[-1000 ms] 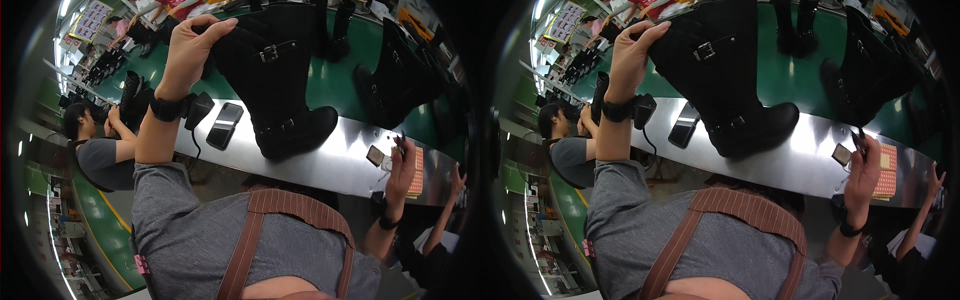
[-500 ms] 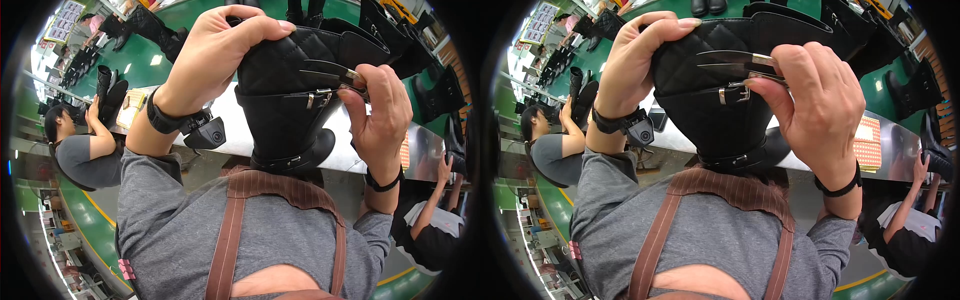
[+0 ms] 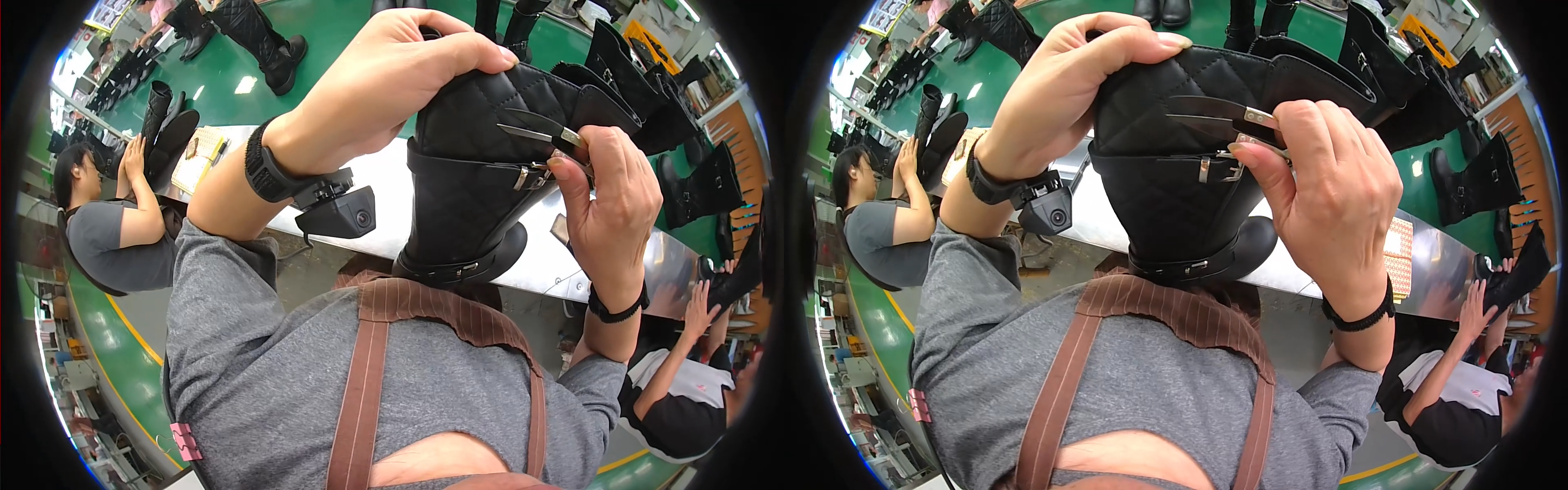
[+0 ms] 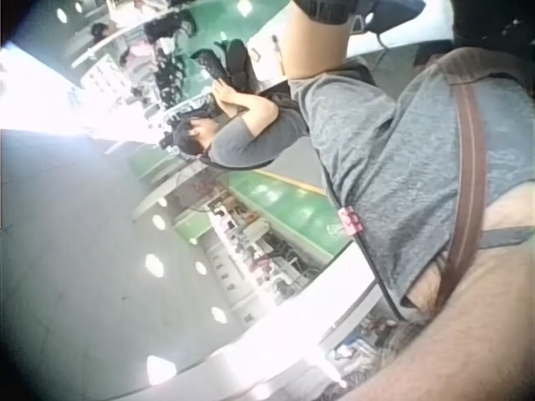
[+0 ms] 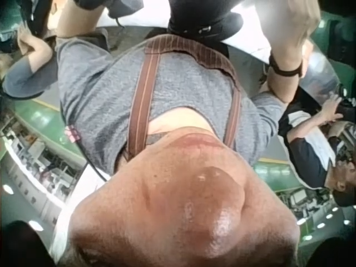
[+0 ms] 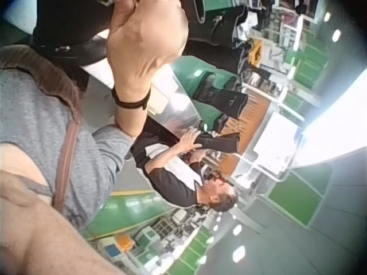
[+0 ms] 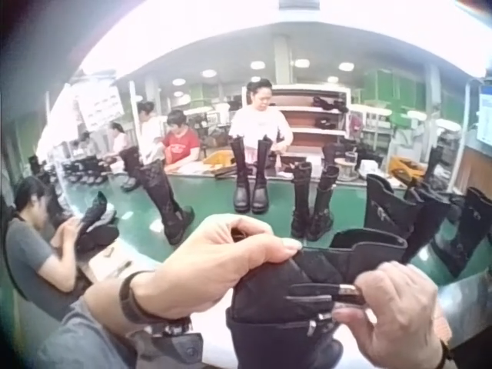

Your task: The recorder is performing a quality check on black quilted boots, inspecting the buckles, zippers, and alignment, and placing them on a conveyor belt.

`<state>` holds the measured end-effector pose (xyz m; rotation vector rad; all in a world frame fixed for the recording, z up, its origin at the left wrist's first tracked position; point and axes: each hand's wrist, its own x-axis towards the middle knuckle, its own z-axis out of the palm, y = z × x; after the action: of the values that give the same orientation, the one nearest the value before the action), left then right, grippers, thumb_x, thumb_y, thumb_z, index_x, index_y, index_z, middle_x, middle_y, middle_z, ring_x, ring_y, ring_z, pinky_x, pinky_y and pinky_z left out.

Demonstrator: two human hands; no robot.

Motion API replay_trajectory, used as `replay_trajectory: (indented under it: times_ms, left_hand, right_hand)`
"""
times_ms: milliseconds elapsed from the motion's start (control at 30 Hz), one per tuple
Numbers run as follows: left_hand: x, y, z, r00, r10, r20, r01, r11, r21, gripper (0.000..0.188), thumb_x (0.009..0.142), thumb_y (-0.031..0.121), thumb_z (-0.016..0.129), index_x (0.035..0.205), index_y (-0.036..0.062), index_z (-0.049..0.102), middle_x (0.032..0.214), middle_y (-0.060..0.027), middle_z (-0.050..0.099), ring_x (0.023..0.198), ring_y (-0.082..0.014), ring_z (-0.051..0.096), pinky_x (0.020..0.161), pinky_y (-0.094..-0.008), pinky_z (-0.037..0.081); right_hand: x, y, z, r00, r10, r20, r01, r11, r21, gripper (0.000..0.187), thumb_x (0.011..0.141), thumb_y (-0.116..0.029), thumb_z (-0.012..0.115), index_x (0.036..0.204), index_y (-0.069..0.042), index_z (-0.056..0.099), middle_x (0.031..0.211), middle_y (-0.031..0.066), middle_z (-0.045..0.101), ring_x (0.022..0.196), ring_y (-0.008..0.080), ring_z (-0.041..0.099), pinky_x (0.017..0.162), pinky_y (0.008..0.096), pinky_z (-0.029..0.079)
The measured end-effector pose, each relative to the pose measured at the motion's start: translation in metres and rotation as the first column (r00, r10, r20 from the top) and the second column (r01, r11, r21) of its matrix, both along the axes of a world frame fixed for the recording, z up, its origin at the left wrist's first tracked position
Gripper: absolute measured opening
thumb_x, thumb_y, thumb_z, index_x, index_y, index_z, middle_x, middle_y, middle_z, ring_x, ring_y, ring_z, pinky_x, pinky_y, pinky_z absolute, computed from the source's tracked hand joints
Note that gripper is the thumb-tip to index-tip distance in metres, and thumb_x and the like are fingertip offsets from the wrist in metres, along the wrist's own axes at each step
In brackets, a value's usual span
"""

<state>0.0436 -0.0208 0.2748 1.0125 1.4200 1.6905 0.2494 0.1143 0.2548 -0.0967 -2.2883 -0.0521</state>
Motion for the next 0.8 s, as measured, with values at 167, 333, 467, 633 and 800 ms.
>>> replay_trajectory:
  times_ms: [167, 333, 467, 633, 800]
  left_hand:
    - [0.016, 0.002, 0.005, 0.994, -0.047, 0.096, 0.046, 0.999, 0.018, 0.012, 0.089, 0.009, 0.066, 0.082, -0.0006, 0.070, 0.077, -0.0010, 0.068, 0.066, -0.0036, 0.058, 0.060, -0.0159, 0.045]
    - [0.015, 0.003, 0.004, 0.992, 0.008, 0.126, -0.008, 1.000, -0.006, 0.011, 0.088, 0.008, 0.067, 0.085, -0.0017, 0.070, 0.080, -0.0033, 0.069, 0.067, -0.0057, 0.061, 0.061, -0.0173, 0.047]
    - [0.017, 0.002, 0.002, 0.989, 0.014, 0.145, -0.015, 1.000, 0.001, 0.010, 0.088, 0.007, 0.066, 0.085, -0.0014, 0.070, 0.080, -0.0040, 0.069, 0.067, -0.0064, 0.062, 0.060, -0.0173, 0.048]
    - [0.019, 0.001, 0.002, 0.990, -0.027, 0.139, 0.026, 1.000, 0.012, 0.010, 0.088, 0.007, 0.066, 0.084, -0.0012, 0.070, 0.079, -0.0037, 0.069, 0.067, -0.0062, 0.062, 0.060, -0.0171, 0.047]
    - [0.018, 0.000, 0.001, 0.993, 0.003, 0.120, -0.002, 1.000, -0.009, 0.011, 0.088, 0.007, 0.067, 0.082, -0.0007, 0.070, 0.078, -0.0035, 0.069, 0.066, -0.0058, 0.061, 0.060, -0.0171, 0.047]
  right_hand:
    - [0.001, -0.002, 0.002, 1.000, -0.003, 0.019, 0.003, 1.000, -0.015, 0.035, 0.082, -0.037, 0.070, 0.090, -0.005, 0.058, 0.074, 0.0074, 0.056, 0.065, 0.0262, 0.056, 0.058, 0.0359, 0.043]
    - [0.004, -0.001, -0.001, 1.000, -0.008, -0.004, 0.008, 1.000, -0.002, 0.034, 0.082, -0.036, 0.070, 0.089, -0.005, 0.059, 0.074, 0.0072, 0.056, 0.065, 0.0262, 0.056, 0.057, 0.0360, 0.043]
    - [0.006, -0.007, -0.003, 1.000, 0.009, 0.014, -0.009, 1.000, -0.004, 0.033, 0.082, -0.036, 0.070, 0.088, -0.005, 0.058, 0.073, 0.0070, 0.056, 0.064, 0.0261, 0.056, 0.057, 0.0362, 0.043]
    - [0.008, -0.007, -0.006, 0.998, 0.058, 0.003, -0.058, 0.997, -0.058, 0.032, 0.083, -0.034, 0.070, 0.086, -0.005, 0.058, 0.071, 0.0069, 0.055, 0.062, 0.0255, 0.055, 0.056, 0.0352, 0.043]
    - [0.023, -0.007, -0.002, 0.967, 0.201, -0.156, -0.240, 0.925, -0.294, 0.035, 0.089, -0.034, 0.067, 0.088, 0.000, 0.059, 0.068, 0.0041, 0.050, 0.056, 0.0150, 0.049, 0.051, 0.0266, 0.039]
